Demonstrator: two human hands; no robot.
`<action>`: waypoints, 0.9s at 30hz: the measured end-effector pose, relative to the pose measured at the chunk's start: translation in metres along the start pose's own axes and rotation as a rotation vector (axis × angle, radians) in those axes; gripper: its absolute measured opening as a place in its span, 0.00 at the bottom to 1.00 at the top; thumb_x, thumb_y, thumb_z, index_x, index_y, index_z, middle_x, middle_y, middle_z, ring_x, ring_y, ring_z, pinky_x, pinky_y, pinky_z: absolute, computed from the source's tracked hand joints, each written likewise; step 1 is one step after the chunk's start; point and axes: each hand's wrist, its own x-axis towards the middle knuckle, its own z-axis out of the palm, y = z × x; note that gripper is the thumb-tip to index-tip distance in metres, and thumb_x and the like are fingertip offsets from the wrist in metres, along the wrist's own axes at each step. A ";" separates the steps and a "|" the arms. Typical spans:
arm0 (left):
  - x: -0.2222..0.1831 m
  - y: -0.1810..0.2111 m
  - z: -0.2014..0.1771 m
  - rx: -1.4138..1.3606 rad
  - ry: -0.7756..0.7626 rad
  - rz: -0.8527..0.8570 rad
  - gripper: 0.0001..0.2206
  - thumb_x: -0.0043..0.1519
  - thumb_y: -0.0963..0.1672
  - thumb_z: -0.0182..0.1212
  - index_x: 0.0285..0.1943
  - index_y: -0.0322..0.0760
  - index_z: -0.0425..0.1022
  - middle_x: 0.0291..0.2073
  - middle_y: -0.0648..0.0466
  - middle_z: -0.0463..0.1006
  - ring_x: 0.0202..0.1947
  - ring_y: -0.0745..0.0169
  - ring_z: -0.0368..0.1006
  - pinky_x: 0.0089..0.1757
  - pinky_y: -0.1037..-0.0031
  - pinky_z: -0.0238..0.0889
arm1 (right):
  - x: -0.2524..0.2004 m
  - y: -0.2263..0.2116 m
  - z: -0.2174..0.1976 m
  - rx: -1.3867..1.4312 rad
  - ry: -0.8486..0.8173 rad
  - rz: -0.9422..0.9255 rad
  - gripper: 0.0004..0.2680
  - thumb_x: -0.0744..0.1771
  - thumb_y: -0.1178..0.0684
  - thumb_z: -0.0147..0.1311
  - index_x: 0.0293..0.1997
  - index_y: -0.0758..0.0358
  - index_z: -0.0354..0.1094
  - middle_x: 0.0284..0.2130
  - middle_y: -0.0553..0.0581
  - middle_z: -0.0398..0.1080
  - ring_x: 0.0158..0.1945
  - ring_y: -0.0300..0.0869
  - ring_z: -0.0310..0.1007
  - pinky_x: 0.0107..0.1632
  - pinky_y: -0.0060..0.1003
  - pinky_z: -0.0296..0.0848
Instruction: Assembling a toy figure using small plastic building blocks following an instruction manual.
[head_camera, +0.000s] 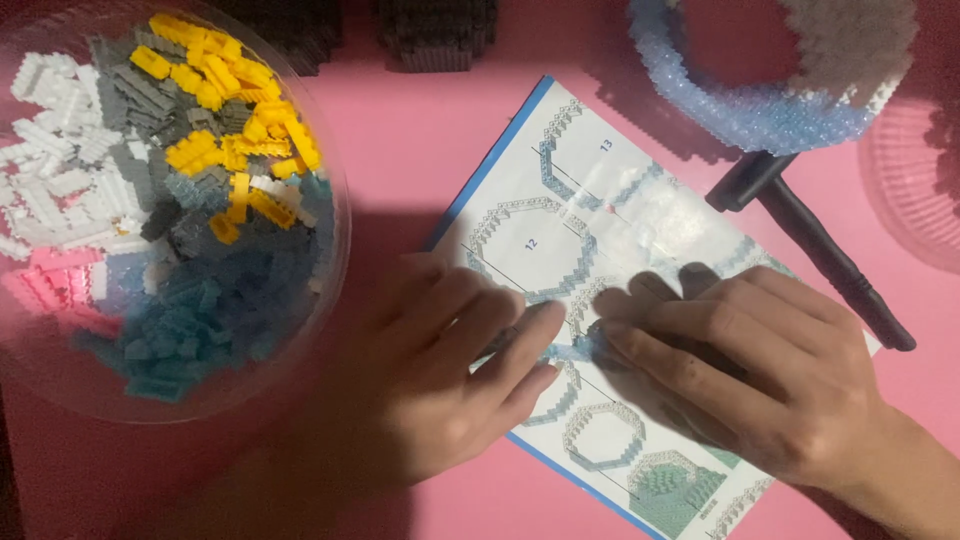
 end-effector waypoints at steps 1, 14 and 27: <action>-0.001 0.000 0.003 0.030 -0.013 -0.022 0.24 0.61 0.46 0.80 0.60 0.28 0.76 0.41 0.50 0.74 0.43 0.53 0.73 0.58 0.49 0.66 | -0.001 0.001 0.001 0.019 -0.008 0.011 0.08 0.61 0.55 0.75 0.41 0.61 0.83 0.31 0.56 0.78 0.29 0.40 0.73 0.33 0.35 0.73; 0.000 -0.003 0.002 0.094 -0.009 -0.002 0.30 0.63 0.50 0.83 0.62 0.21 0.75 0.38 0.49 0.75 0.35 0.55 0.66 0.43 0.60 0.59 | 0.004 0.000 0.000 0.053 0.009 0.128 0.11 0.62 0.55 0.74 0.42 0.73 0.80 0.31 0.61 0.77 0.30 0.44 0.75 0.33 0.37 0.73; 0.006 0.001 0.001 0.091 -0.070 -0.049 0.29 0.63 0.51 0.75 0.67 0.26 0.74 0.38 0.48 0.71 0.38 0.48 0.67 0.46 0.55 0.59 | 0.012 -0.001 0.002 0.081 0.028 0.108 0.10 0.62 0.57 0.72 0.42 0.71 0.81 0.30 0.58 0.76 0.29 0.42 0.73 0.32 0.35 0.71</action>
